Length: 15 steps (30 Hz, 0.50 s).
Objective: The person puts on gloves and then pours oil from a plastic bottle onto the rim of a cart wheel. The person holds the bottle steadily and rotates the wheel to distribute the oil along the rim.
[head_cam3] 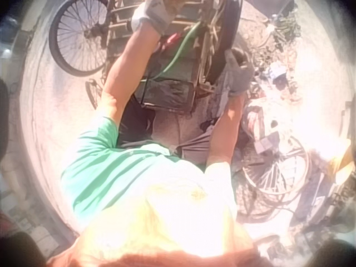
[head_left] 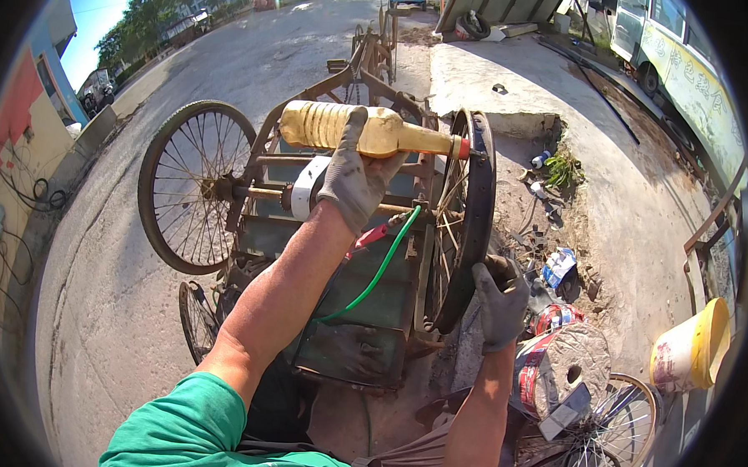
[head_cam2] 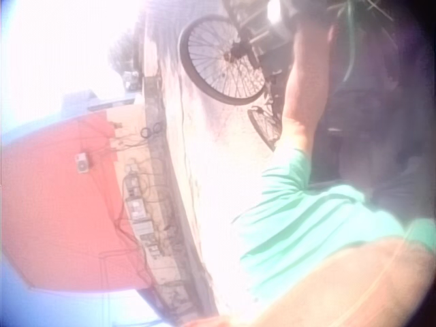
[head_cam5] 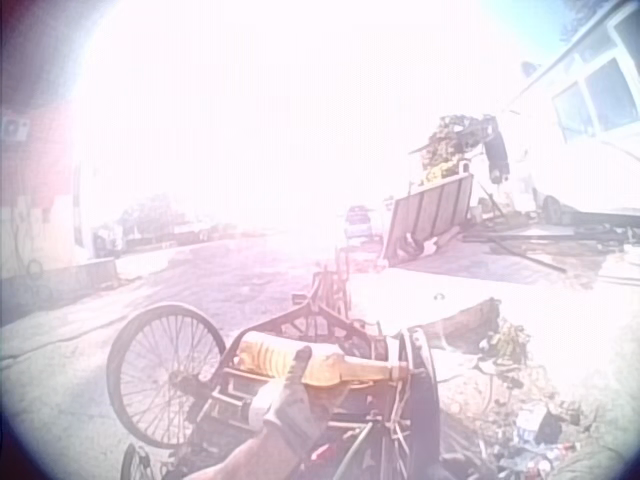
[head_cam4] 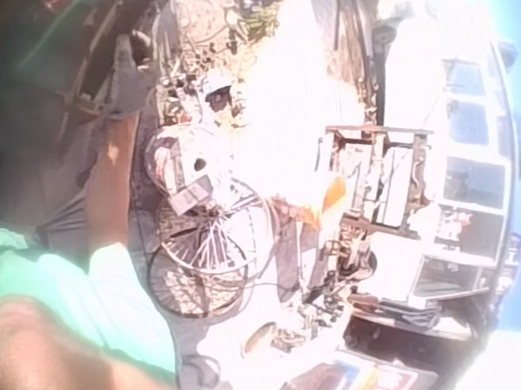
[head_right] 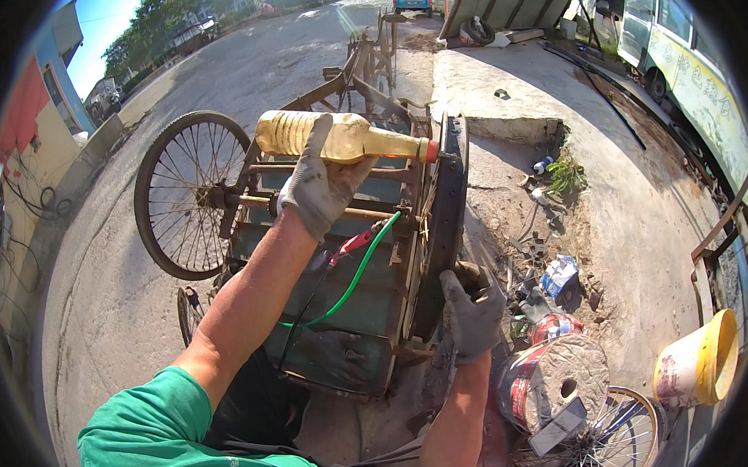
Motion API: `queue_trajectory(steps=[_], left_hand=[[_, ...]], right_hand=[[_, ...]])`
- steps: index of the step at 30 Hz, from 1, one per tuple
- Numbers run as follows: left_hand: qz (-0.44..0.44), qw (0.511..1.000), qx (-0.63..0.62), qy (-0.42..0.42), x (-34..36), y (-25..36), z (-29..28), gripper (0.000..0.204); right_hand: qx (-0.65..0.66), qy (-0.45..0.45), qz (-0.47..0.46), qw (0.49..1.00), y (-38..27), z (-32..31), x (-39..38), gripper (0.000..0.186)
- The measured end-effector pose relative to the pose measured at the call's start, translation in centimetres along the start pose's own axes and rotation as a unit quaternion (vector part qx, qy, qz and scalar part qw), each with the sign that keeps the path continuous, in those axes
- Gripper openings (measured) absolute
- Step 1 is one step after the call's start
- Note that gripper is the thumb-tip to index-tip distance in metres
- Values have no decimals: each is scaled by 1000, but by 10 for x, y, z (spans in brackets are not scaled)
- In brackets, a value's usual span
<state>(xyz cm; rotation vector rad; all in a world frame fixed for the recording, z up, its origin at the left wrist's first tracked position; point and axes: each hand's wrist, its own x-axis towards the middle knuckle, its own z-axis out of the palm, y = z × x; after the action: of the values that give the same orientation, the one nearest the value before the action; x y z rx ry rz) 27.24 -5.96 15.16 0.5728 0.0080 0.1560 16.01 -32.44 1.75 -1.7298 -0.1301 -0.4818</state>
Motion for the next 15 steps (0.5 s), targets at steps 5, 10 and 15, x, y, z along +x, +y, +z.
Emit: queue_trajectory(steps=[5, 10, 15], left_hand=[[2, 1000, 4, 1, 4, 1, -2, 46], [-1, 1000, 18, 3, 6, 0, -2, 47], [-2, 1000, 28, 3, 5, 2, -2, 47]], right_hand=[[109, -27, 62, 992, -23, -1, 2, 25], [133, -25, 57, 989, -15, -2, 2, 28], [91, -24, 44, 995, -20, -2, 2, 32]])
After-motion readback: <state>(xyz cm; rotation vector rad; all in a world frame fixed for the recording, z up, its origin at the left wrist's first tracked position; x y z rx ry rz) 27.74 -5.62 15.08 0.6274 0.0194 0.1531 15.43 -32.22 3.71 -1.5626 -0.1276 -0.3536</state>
